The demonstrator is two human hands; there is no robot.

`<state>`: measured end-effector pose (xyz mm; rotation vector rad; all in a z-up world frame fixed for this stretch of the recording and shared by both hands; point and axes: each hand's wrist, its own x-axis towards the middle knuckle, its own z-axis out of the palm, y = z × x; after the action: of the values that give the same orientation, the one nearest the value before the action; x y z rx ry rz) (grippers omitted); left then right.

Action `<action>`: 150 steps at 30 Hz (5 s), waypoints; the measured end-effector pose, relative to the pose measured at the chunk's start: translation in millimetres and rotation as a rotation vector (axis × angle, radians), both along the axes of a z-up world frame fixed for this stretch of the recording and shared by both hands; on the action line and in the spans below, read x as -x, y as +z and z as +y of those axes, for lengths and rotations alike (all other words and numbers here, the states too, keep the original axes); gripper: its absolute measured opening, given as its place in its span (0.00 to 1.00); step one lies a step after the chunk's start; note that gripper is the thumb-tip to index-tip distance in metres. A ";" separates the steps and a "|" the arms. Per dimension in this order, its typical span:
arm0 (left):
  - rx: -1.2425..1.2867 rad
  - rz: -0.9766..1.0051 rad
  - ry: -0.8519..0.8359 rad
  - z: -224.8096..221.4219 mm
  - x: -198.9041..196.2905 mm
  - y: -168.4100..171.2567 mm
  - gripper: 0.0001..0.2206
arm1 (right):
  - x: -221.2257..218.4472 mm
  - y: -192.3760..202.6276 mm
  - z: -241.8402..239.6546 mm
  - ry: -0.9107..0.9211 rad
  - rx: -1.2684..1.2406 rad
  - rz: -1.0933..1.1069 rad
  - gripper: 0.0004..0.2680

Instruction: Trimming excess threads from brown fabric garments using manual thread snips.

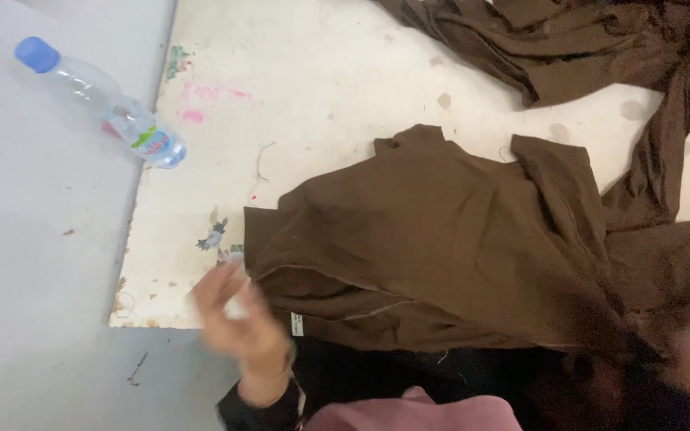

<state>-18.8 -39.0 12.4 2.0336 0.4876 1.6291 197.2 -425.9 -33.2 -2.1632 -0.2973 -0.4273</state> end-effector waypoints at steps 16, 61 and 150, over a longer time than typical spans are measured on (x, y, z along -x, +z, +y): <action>-0.020 0.898 0.488 68.0 32.5 -59.3 0.24 | -4.0 -4.9 124.5 0.421 0.944 0.279 0.19; 0.693 0.592 -1.061 17.3 -136.5 -28.2 0.09 | -112.9 -29.7 175.3 0.513 -0.156 0.217 0.02; 0.067 1.308 0.068 64.2 -12.0 -71.2 0.30 | 13.2 -47.4 -58.9 -0.246 0.130 0.024 0.04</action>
<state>-6.8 25.2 -58.8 2.7955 0.9853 0.0656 184.0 -484.9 -80.7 -2.3403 -0.0452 -0.5326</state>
